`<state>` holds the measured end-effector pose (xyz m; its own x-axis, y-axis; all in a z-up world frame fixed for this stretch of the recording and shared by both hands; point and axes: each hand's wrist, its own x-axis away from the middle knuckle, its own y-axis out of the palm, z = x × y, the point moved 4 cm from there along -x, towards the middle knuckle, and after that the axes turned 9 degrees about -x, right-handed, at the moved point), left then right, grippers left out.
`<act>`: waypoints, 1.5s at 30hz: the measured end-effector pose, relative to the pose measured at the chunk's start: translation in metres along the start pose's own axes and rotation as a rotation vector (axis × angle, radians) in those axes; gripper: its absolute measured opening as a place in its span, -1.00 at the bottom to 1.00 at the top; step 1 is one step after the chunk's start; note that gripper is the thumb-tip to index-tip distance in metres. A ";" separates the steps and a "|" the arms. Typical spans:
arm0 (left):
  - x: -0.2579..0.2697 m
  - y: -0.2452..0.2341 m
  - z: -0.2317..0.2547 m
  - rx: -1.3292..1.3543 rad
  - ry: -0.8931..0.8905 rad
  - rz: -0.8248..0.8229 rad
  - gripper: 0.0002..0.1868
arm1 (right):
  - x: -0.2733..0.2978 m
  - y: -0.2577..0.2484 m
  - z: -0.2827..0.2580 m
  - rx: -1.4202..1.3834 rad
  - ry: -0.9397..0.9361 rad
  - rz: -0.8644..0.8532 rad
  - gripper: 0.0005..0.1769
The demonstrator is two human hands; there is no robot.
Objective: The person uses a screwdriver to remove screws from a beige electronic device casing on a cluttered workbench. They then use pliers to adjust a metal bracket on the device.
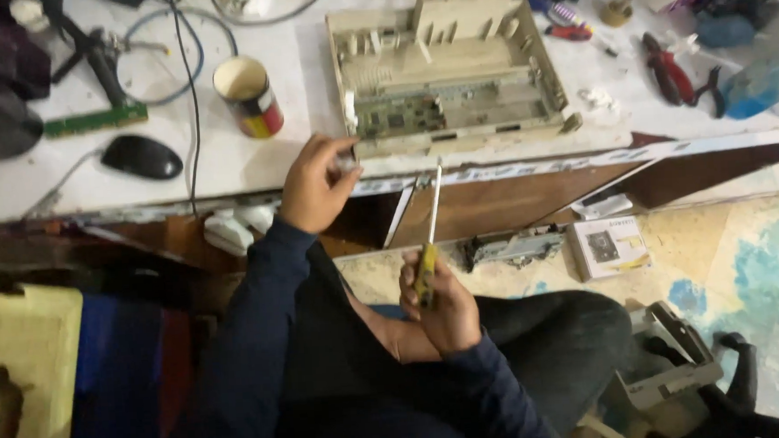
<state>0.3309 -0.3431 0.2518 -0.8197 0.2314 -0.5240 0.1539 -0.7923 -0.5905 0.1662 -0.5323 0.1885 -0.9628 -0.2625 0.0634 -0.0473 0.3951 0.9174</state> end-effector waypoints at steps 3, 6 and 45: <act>0.006 0.006 -0.002 -0.029 -0.050 0.053 -0.60 | -0.003 -0.014 0.014 0.304 -0.151 0.136 -0.53; 0.002 0.005 0.001 0.009 -0.066 0.093 -0.63 | -0.002 0.007 0.010 0.523 -0.207 0.215 -0.61; -0.067 -0.014 0.062 0.035 0.290 0.407 -0.77 | -0.035 0.068 -0.039 0.833 -0.538 0.243 -0.73</act>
<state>0.3495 -0.3820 0.3332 -0.5091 0.0435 -0.8596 0.4063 -0.8683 -0.2846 0.2071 -0.5304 0.2638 -0.9533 0.2551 -0.1618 0.1926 0.9259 0.3251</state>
